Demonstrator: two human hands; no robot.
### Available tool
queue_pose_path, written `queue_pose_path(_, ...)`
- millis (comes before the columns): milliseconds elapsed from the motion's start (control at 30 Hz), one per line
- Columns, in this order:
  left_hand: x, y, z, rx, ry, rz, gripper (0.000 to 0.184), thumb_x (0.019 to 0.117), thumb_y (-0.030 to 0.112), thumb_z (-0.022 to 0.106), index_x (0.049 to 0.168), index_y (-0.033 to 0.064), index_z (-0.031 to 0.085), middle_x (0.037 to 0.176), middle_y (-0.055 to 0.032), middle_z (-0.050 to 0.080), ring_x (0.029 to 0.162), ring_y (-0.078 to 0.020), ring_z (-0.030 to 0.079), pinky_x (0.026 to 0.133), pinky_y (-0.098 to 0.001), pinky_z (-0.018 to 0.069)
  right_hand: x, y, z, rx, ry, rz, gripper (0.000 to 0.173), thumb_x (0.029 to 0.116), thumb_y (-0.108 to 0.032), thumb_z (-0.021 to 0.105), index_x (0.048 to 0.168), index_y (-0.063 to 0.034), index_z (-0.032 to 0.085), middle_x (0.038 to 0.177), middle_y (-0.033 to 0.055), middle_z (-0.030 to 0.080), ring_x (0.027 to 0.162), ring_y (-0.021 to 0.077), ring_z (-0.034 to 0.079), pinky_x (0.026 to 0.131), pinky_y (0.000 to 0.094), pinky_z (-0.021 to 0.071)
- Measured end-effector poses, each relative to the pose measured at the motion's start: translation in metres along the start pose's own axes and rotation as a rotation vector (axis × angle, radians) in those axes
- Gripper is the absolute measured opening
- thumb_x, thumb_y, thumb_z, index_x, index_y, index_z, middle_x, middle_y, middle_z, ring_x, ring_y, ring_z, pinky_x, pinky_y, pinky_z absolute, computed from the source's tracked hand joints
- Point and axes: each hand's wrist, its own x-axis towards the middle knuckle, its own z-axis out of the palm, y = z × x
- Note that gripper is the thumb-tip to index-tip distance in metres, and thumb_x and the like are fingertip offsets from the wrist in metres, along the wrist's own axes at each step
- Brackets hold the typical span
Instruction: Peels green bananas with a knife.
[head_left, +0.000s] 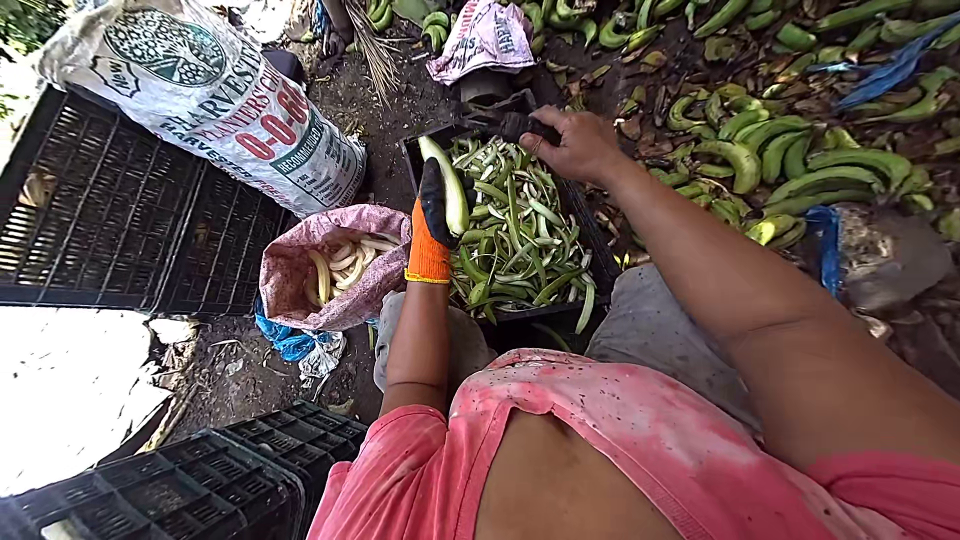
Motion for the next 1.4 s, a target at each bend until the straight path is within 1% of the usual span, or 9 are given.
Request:
queue_pose_path(133, 0.014, 0.006, 0.004, 0.095, 0.453, 0.293, 0.043, 0.1112, 0.044, 0.03, 0.123, 0.0113, 0.055, 0.095, -0.0052, 0.067, 0.082, -0.0156, 0.068, 0.073, -0.035, 0.0603, -0.042, -0.041, 0.022, 0.021, -0.317, -0.036, 0.054, 0.1053, -0.06, 0.041, 0.13, -0.0178, 0.064, 0.09, 0.0167, 0.071, 0.087, 0.0413, 0.069, 0.074, 0.0677, 0.0495)
queue_pose_path(300, 0.016, 0.004, 0.005, 0.048, 0.546, 0.47, 0.033, 0.1122, 0.035, 0.029, 0.131, 0.013, 0.046, 0.102, -0.0059, 0.063, 0.088, -0.016, 0.066, 0.078, -0.04, 0.059, -0.06, -0.049, 0.044, -0.046, -0.296, -0.019, 0.058, 0.1056, -0.062, 0.037, 0.134, -0.0175, 0.062, 0.092, 0.0163, 0.072, 0.088, 0.0407, 0.071, 0.071, 0.0636, 0.0511)
queue_pose_path(433, 0.016, 0.001, 0.005, -0.011, 0.354, 0.368, 0.04, 0.1115, 0.042, 0.025, 0.11, 0.0146, 0.054, 0.085, -0.0038, 0.065, 0.075, -0.0164, 0.068, 0.067, -0.0369, 0.0604, -0.047, -0.036, 0.049, -0.016, -0.223, -0.05, 0.059, 0.105, -0.061, 0.041, 0.142, -0.0182, 0.06, 0.106, 0.019, 0.074, 0.096, 0.0444, 0.071, 0.076, 0.0685, 0.0504)
queue_pose_path(600, -0.01, 0.008, 0.008, 0.067, -0.081, -0.036, 0.043, 0.1107, 0.035, 0.024, 0.119, 0.0109, 0.058, 0.094, -0.0072, 0.069, 0.076, -0.0146, 0.068, 0.064, -0.0297, 0.0588, 0.002, -0.012, 0.036, -0.025, -0.033, -0.161, 0.058, 0.1043, -0.058, 0.045, 0.146, -0.0196, 0.058, 0.126, 0.0191, 0.07, 0.111, 0.0448, 0.068, 0.085, 0.0709, 0.0485)
queue_pose_path(800, -0.024, 0.013, -0.026, 0.334, -0.018, -0.157, 0.036, 0.109, 0.03, 0.043, 0.125, 0.0063, 0.064, 0.107, -0.0097, 0.07, 0.092, -0.0161, 0.068, 0.082, -0.0357, 0.059, 0.03, 0.033, 0.024, -0.03, -0.03, -0.223, 0.053, 0.1013, -0.059, 0.051, 0.142, -0.0281, 0.063, 0.127, 0.014, 0.071, 0.114, 0.0407, 0.068, 0.089, 0.0706, 0.0475)
queue_pose_path(933, -0.026, 0.037, -0.008, 0.121, -0.127, -0.186, 0.034, 0.1081, 0.031, 0.038, 0.117, 0.0118, 0.064, 0.094, -0.0063, 0.073, 0.08, -0.0141, 0.071, 0.072, -0.03, 0.061, 0.023, 0.053, -0.006, -0.026, 0.026, -0.056, 0.055, 0.1032, -0.057, 0.048, 0.147, -0.0249, 0.058, 0.13, 0.022, 0.068, 0.12, 0.0498, 0.063, 0.095, 0.0769, 0.0409)
queue_pose_path(1067, -0.007, 0.019, -0.005, 0.256, 0.183, 0.109, 0.038, 0.1113, 0.035, 0.031, 0.123, 0.0111, 0.058, 0.097, -0.0056, 0.069, 0.084, -0.0144, 0.069, 0.075, -0.0334, 0.0601, -0.011, -0.003, 0.012, 0.002, -0.077, -0.122, 0.054, 0.1038, -0.055, 0.047, 0.143, -0.0215, 0.062, 0.12, 0.019, 0.072, 0.11, 0.0456, 0.068, 0.087, 0.0746, 0.0464)
queue_pose_path(1200, 0.0, 0.029, 0.037, 0.31, 0.696, 0.184, 0.043, 0.1127, 0.026, 0.033, 0.151, 0.0089, 0.038, 0.134, -0.0133, 0.058, 0.115, -0.0185, 0.061, 0.099, -0.0384, 0.0528, -0.051, -0.046, 0.048, 0.01, -0.209, -0.12, 0.056, 0.1044, -0.057, 0.047, 0.142, -0.0188, 0.063, 0.112, 0.0169, 0.074, 0.1, 0.0404, 0.072, 0.079, 0.0659, 0.0521)
queue_pose_path(1400, 0.008, -0.001, 0.006, 0.391, 0.59, 0.318, 0.045, 0.1112, 0.028, 0.038, 0.153, 0.0092, 0.036, 0.129, -0.0138, 0.061, 0.11, -0.0193, 0.064, 0.093, -0.0411, 0.0563, -0.039, -0.025, 0.049, -0.01, -0.184, -0.034, 0.057, 0.1047, -0.059, 0.045, 0.148, -0.0239, 0.058, 0.119, 0.0177, 0.073, 0.105, 0.0431, 0.07, 0.082, 0.0689, 0.0502)
